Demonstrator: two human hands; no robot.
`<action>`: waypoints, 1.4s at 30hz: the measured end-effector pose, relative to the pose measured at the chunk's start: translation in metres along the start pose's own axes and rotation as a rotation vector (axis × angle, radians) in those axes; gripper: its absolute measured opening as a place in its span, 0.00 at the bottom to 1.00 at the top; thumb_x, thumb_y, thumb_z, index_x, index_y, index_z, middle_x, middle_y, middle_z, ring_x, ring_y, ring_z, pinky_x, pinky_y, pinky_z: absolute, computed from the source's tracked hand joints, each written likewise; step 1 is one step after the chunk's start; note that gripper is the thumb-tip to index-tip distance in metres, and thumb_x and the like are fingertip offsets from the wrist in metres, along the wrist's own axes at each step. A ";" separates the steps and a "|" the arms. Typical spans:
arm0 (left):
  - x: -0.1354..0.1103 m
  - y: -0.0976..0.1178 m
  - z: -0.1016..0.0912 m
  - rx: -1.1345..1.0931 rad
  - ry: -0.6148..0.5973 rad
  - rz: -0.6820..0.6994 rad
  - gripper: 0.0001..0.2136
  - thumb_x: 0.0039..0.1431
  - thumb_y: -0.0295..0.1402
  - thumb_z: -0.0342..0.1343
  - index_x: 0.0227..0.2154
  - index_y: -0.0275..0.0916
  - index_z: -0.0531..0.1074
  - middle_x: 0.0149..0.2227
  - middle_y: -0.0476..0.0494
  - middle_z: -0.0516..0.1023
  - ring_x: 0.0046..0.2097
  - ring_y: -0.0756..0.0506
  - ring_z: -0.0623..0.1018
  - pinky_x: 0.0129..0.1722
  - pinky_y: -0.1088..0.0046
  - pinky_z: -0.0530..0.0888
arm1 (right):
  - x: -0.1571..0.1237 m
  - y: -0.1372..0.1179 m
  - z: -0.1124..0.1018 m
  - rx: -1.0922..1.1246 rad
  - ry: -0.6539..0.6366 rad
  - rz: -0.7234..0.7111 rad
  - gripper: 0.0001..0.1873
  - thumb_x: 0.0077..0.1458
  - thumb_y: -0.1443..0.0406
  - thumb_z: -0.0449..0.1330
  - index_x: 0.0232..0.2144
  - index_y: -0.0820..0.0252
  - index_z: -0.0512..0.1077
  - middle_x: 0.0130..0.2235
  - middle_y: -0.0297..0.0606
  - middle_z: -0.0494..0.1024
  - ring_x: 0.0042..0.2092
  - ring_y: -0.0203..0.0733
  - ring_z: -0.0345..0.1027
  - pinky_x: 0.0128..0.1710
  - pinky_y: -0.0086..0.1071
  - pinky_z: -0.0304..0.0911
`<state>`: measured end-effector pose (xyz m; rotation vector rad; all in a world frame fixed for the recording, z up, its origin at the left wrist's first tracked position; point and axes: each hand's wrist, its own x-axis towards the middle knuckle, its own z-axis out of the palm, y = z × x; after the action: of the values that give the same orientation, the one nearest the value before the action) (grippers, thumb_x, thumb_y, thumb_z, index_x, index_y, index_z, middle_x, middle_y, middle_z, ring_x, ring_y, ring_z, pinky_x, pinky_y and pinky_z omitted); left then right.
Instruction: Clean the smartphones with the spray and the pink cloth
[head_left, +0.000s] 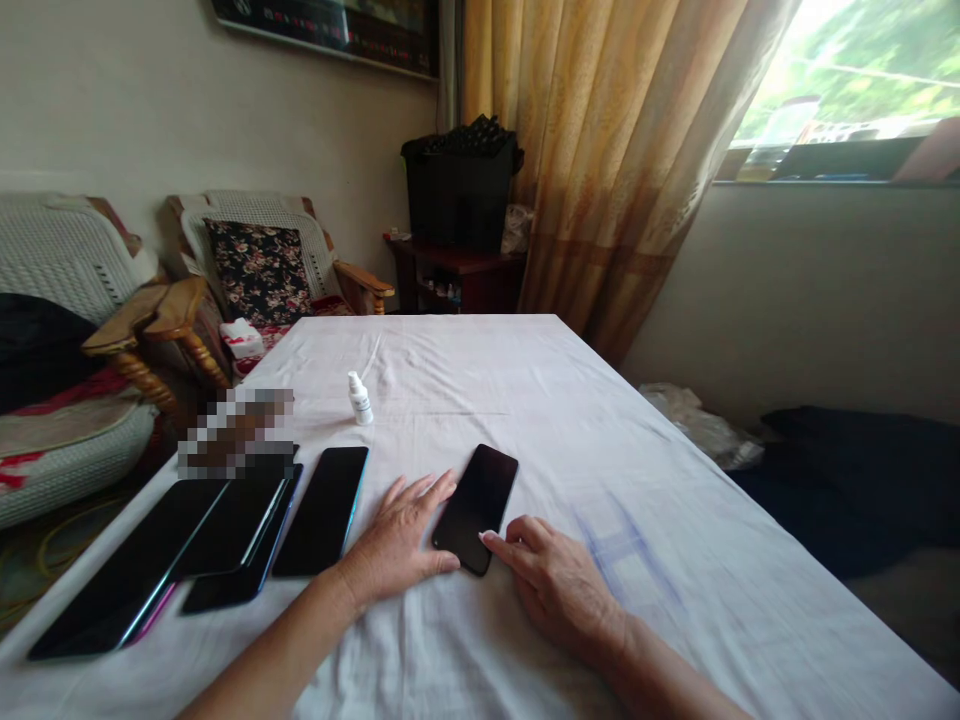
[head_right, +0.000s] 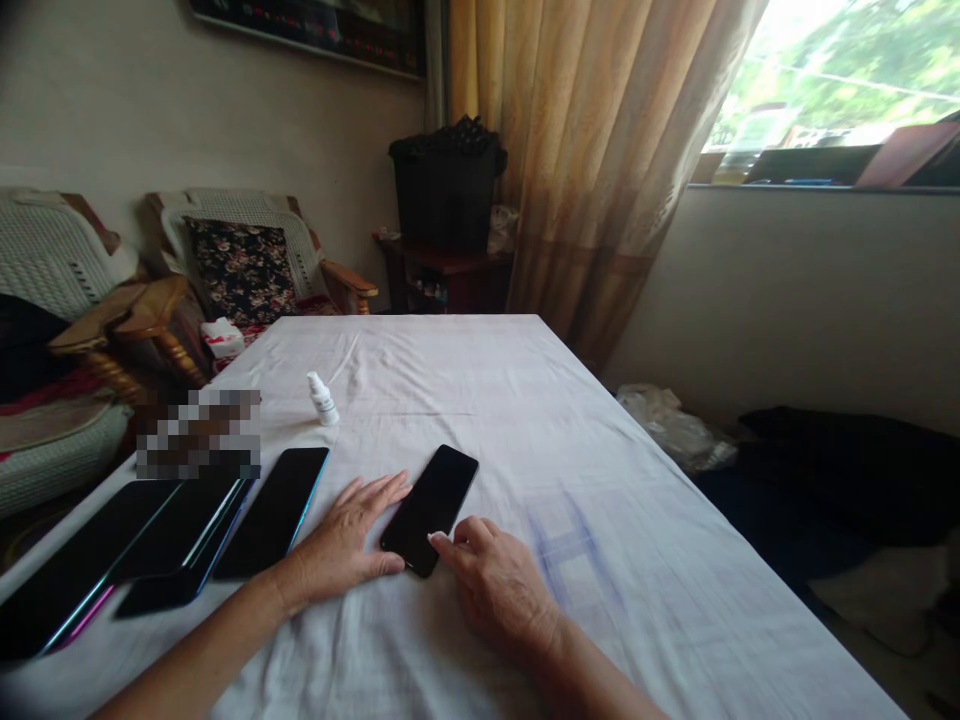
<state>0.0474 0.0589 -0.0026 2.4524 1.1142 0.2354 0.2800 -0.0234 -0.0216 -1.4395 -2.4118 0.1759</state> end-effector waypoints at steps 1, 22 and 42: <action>-0.001 0.000 -0.001 -0.005 -0.010 0.008 0.43 0.53 0.37 0.60 0.67 0.48 0.41 0.63 0.41 0.65 0.67 0.40 0.57 0.65 0.50 0.47 | 0.000 -0.001 -0.001 0.005 -0.009 -0.014 0.28 0.55 0.74 0.51 0.57 0.52 0.69 0.43 0.42 0.74 0.39 0.41 0.69 0.37 0.31 0.64; -0.008 0.025 0.027 0.017 0.183 -0.050 0.47 0.47 0.35 0.63 0.66 0.44 0.40 0.66 0.36 0.59 0.66 0.34 0.60 0.65 0.45 0.47 | 0.002 0.002 -0.003 -0.134 0.031 0.178 0.26 0.58 0.75 0.50 0.56 0.57 0.71 0.42 0.44 0.75 0.41 0.44 0.70 0.39 0.33 0.67; -0.018 0.000 0.023 0.187 0.227 -0.018 0.40 0.49 0.42 0.62 0.63 0.39 0.53 0.63 0.34 0.64 0.64 0.34 0.63 0.64 0.46 0.54 | 0.007 -0.010 -0.007 -0.126 -0.071 0.154 0.27 0.56 0.74 0.50 0.57 0.57 0.69 0.45 0.45 0.75 0.42 0.44 0.70 0.39 0.33 0.67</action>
<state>0.0430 0.0385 -0.0227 2.6285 1.3049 0.4318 0.2707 -0.0226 -0.0107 -1.7036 -2.4057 0.1149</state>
